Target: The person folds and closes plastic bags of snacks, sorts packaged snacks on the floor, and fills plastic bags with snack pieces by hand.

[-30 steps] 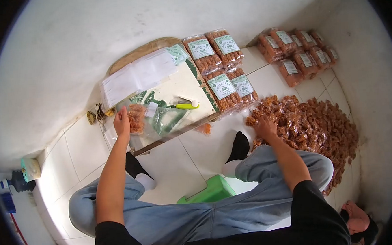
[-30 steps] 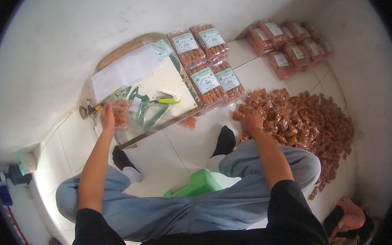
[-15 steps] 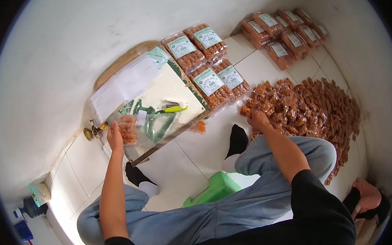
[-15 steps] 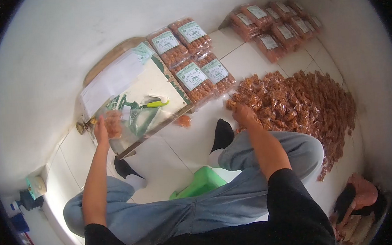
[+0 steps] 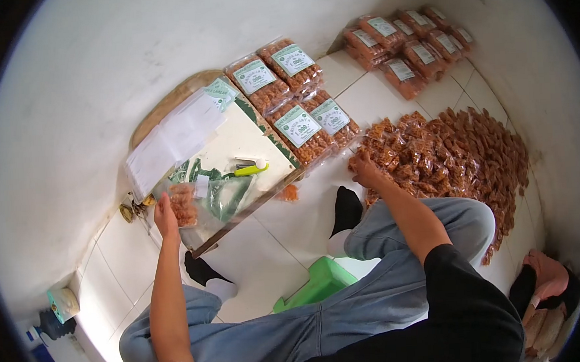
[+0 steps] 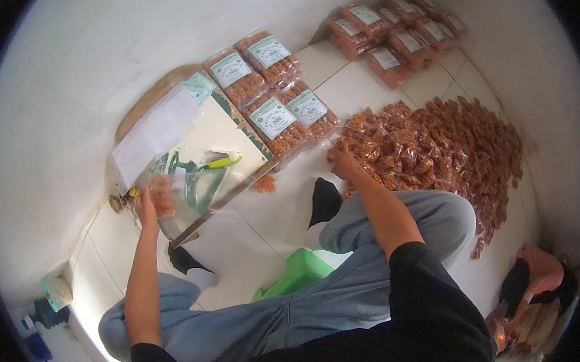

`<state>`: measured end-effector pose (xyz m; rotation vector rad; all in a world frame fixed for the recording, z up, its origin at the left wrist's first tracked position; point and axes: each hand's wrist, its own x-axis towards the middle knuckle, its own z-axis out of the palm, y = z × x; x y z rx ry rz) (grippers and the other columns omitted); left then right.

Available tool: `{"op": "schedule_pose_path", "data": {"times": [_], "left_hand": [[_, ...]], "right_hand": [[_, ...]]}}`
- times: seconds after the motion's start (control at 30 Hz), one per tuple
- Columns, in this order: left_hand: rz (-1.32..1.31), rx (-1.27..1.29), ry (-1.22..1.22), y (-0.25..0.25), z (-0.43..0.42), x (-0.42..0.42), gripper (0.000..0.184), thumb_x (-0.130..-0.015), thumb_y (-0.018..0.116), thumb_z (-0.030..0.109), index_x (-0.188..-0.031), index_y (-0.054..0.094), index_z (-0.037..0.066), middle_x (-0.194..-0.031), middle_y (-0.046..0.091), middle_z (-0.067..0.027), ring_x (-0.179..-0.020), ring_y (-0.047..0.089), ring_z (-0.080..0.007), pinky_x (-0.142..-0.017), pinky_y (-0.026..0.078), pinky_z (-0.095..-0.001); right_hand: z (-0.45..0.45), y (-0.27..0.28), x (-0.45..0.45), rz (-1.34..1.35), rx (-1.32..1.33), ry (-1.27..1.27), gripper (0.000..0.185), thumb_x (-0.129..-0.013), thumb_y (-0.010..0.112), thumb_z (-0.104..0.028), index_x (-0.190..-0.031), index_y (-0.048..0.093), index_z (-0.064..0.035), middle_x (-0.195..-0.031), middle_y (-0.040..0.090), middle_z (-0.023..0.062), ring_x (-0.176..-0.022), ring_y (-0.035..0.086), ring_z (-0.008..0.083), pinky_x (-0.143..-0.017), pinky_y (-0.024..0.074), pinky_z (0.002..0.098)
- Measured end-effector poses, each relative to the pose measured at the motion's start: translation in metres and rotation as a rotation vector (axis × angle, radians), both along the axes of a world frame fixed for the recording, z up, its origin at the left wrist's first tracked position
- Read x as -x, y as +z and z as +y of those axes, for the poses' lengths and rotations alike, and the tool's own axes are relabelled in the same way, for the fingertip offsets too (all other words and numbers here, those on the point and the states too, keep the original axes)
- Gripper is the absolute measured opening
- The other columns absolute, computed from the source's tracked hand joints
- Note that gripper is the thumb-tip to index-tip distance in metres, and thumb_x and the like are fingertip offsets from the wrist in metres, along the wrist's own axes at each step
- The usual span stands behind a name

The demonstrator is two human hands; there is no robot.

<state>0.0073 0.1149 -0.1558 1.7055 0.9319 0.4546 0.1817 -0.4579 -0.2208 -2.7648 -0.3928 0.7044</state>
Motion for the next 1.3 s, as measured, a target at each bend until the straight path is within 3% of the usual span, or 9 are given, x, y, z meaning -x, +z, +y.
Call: {"op": "schedule_pose_path", "data": {"times": [0.2, 0.27, 0.53, 0.67, 0.77, 0.93, 1.07, 1.27, 1.3], "left_hand": [[0.008, 0.111, -0.023, -0.001, 0.002, 0.001, 0.046, -0.095, 0.059, 0.042, -0.110, 0.060, -0.001, -0.108, 0.061, -0.0067, -0.099, 0.056, -0.0154, -0.090, 0.043, -0.0278], [0.016, 0.004, 0.003, -0.012, 0.007, 0.000, 0.044, -0.095, 0.054, 0.050, -0.102, 0.059, 0.007, -0.090, 0.064, -0.0031, -0.075, 0.064, -0.0143, -0.067, 0.052, -0.0280], [-0.009, -0.016, -0.001, -0.016, 0.009, 0.001, 0.043, -0.095, 0.054, 0.050, -0.099, 0.058, 0.008, -0.086, 0.065, -0.0031, -0.071, 0.065, -0.0139, -0.062, 0.053, -0.0274], [-0.009, 0.186, -0.009, -0.014, 0.013, 0.003, 0.042, -0.095, 0.059, 0.039, -0.111, 0.061, 0.000, -0.108, 0.063, -0.0061, -0.098, 0.058, -0.0144, -0.088, 0.045, -0.0277], [-0.005, 0.166, -0.004, -0.002, 0.002, 0.003, 0.042, -0.096, 0.059, 0.038, -0.112, 0.061, -0.001, -0.110, 0.063, -0.0061, -0.099, 0.058, -0.0143, -0.088, 0.045, -0.0273], [0.012, 0.133, -0.007, 0.013, -0.004, 0.003, 0.046, -0.095, 0.060, 0.041, -0.115, 0.061, -0.001, -0.110, 0.063, -0.0076, -0.103, 0.057, -0.0162, -0.091, 0.044, -0.0297], [-0.083, -0.312, 0.073, 0.022, -0.004, 0.001, 0.051, -0.094, 0.059, 0.044, -0.113, 0.062, -0.004, -0.111, 0.062, -0.0096, -0.106, 0.055, -0.0184, -0.093, 0.043, -0.0329], [-0.443, -0.349, 0.325, 0.103, -0.040, -0.018, 0.045, -0.096, 0.060, 0.036, -0.114, 0.061, -0.004, -0.112, 0.063, -0.0121, -0.103, 0.057, -0.0185, -0.090, 0.044, -0.0306], [-0.448, -0.350, 0.349, 0.114, -0.052, -0.020, 0.045, -0.096, 0.060, 0.036, -0.114, 0.061, -0.004, -0.112, 0.063, -0.0121, -0.103, 0.057, -0.0185, -0.090, 0.044, -0.0306]], "right_hand": [[0.002, -0.004, 0.001, 0.068, 0.060, -0.034, 0.073, -0.071, 0.078, -0.027, -0.131, 0.048, 0.0029, -0.143, 0.036, 0.0285, -0.128, 0.044, 0.0406, -0.105, 0.0427, 0.0441], [0.001, -0.002, 0.004, 0.079, 0.082, 0.005, 0.071, -0.072, 0.078, -0.030, -0.130, 0.049, 0.0008, -0.142, 0.039, 0.0259, -0.127, 0.046, 0.0387, -0.104, 0.0436, 0.0438], [0.009, -0.006, 0.014, -0.154, 0.110, 0.220, 0.048, -0.073, 0.072, -0.041, -0.109, 0.066, -0.0088, -0.101, 0.068, 0.0101, -0.111, 0.056, 0.0290, -0.097, 0.0401, 0.0440], [0.015, 0.005, 0.001, -0.053, 0.235, 0.175, 0.039, -0.075, 0.069, -0.036, -0.105, 0.069, -0.0112, -0.120, 0.062, 0.0118, -0.120, 0.050, 0.0297, -0.100, 0.0361, 0.0467], [-0.001, -0.017, -0.013, -0.310, 0.230, -0.020, 0.046, -0.074, 0.067, -0.041, -0.111, 0.070, -0.0152, -0.146, 0.039, 0.0143, -0.139, 0.026, 0.0334, -0.110, 0.0204, 0.0544], [0.001, -0.011, -0.014, -0.234, 0.332, 0.064, 0.058, -0.068, 0.071, -0.046, -0.122, 0.066, -0.0222, -0.140, 0.046, 0.0146, -0.136, 0.033, 0.0323, -0.113, 0.0087, 0.0633], [0.016, 0.001, 0.000, -0.119, 0.315, 0.224, 0.061, -0.063, 0.075, -0.040, -0.121, 0.065, -0.0222, -0.129, 0.052, 0.0107, -0.127, 0.047, 0.0267, -0.109, 0.0209, 0.0630], [0.036, 0.022, 0.005, -0.008, 0.110, 0.224, 0.052, -0.074, 0.066, -0.047, -0.117, 0.064, -0.0186, -0.121, 0.059, 0.0099, -0.121, 0.052, 0.0274, -0.100, 0.0392, 0.0540], [0.034, 0.019, 0.006, -0.214, 0.026, 0.254, 0.040, -0.075, 0.070, -0.041, -0.106, 0.070, -0.0158, -0.106, 0.067, 0.0105, -0.102, 0.063, 0.0228, -0.087, 0.0500, 0.0480]]}}
